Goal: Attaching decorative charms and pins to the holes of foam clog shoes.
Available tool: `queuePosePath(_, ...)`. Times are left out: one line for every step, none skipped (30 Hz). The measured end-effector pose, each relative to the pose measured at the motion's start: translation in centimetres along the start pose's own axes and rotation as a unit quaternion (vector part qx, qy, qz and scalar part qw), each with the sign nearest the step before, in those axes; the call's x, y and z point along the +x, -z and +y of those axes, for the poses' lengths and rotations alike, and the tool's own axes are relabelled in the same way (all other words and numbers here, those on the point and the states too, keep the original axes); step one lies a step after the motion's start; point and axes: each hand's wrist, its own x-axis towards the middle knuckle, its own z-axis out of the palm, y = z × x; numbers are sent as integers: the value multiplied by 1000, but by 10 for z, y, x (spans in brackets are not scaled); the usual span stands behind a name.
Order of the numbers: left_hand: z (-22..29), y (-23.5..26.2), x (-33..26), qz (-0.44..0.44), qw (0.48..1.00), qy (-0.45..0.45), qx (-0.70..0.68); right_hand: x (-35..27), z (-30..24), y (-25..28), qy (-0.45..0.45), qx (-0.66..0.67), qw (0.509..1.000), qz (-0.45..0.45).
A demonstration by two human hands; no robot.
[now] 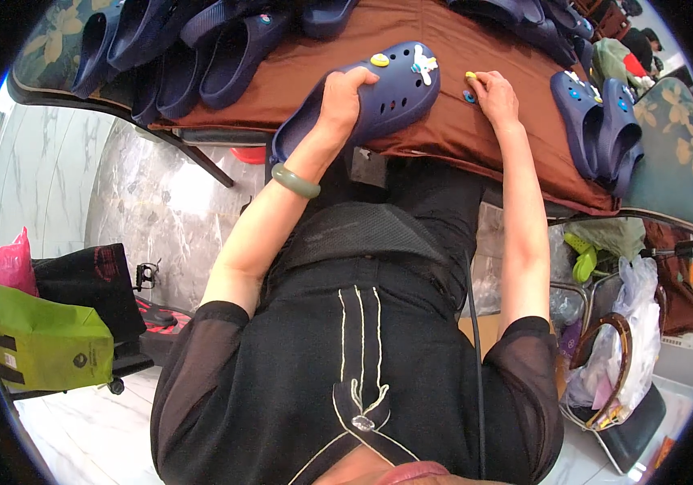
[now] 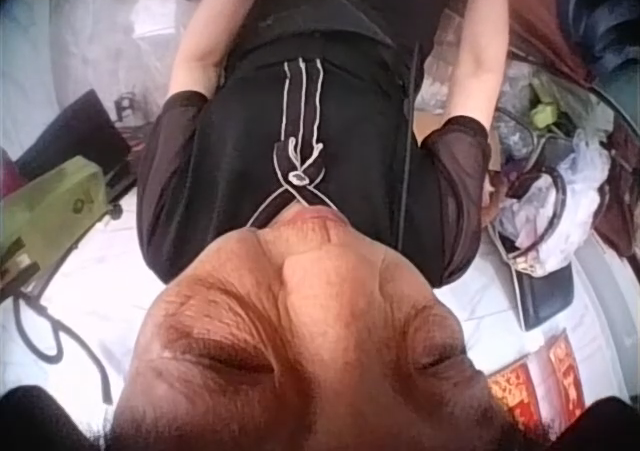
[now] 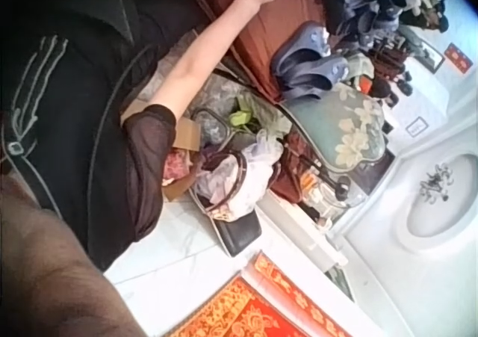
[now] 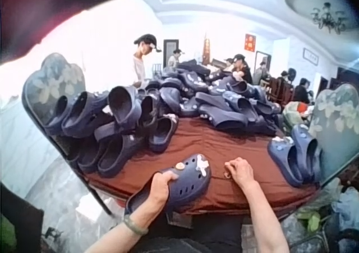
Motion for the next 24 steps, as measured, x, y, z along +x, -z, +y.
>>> queuePosePath(0, -3, 0, -1, 999, 18, -35, 1, 2, -2, -1, 23, 999, 32)
queuePosePath(1, -5, 1, -2, 997, 37, -69, 2, 3, -4, -3, 47, 997, 65)
queuePosePath(1, -3, 1, 3, 997, 37, -68, -1, -12, 0, 5, 96, 991, 95)
queuePosePath(1, 0, 2, -2, 996, 43, -75, -6, -27, 5, 7, 99, 991, 92)
queuePosePath(2, -1, 2, -10, 995, 49, -84, -15, -43, 15, 15, 191, 977, 93)
queuePosePath(2, -1, 2, -9, 995, 50, -85, -26, -58, 21, 21, 282, 955, 93)
queuePosePath(1, -2, 2, -4, 995, 49, -90, -38, -72, 21, 13, 360, 932, 40)
queuePosePath(1, -2, 2, 1, 994, 48, -96, -49, -86, 21, 4, 435, 900, -13)
queuePosePath(-2, -1, 2, 3, 994, 49, -96, -60, -103, 25, 1, 477, 876, -69)
queuePosePath(-5, 1, 3, 0, 993, 52, -105, -69, -118, 28, -1, 517, 847, -124)
queuePosePath(-6, 2, 3, -4, 992, 54, -114, -74, -129, 24, -19, 539, 830, -141)
queuePosePath(-2, 0, 1, -5, 992, 54, -114, -78, -138, 21, -38, 560, 813, -156)
queuePosePath(2, -3, -2, -5, 993, 50, -109, -80, -143, 19, -63, 578, 795, -170)
queuePosePath(5, -3, -4, -2, 994, 45, -103, -79, -145, 18, -61, 578, 795, -171)
queuePosePath(5, -3, -4, 0, 994, 44, -103, -77, -146, 18, -80, 580, 790, -179)
queuePosePath(6, -4, -3, -1, 995, 36, -92, -75, -146, 17, -98, 582, 785, -188)
queuePosePath(5, -3, -4, -1, 996, 27, -82, -74, -146, 17, -99, 555, 803, -193)
queuePosePath(4, -2, -5, 2, 996, 27, -82, -73, -147, 18, -97, 555, 803, -195)
queuePosePath(4, -2, -5, -1, 997, 27, -79, -73, -147, 20, -106, 564, 788, -222)
queuePosePath(4, -3, -5, -7, 997, 26, -76, -73, -146, 22, -115, 573, 774, -245)
queuePosePath(4, -4, -5, -7, 997, 25, -79, -72, -146, 23, -115, 571, 775, -245)
queuePosePath(5, -5, -6, -11, 998, 24, -66, -72, -146, 25, -130, 575, 769, -247)
queuePosePath(6, -7, -5, -16, 998, 22, -53, -71, -146, 27, -144, 579, 763, -247)
queuePosePath(3, -7, -4, -21, 998, 17, -59, -70, -147, 27, -143, 575, 768, -241)
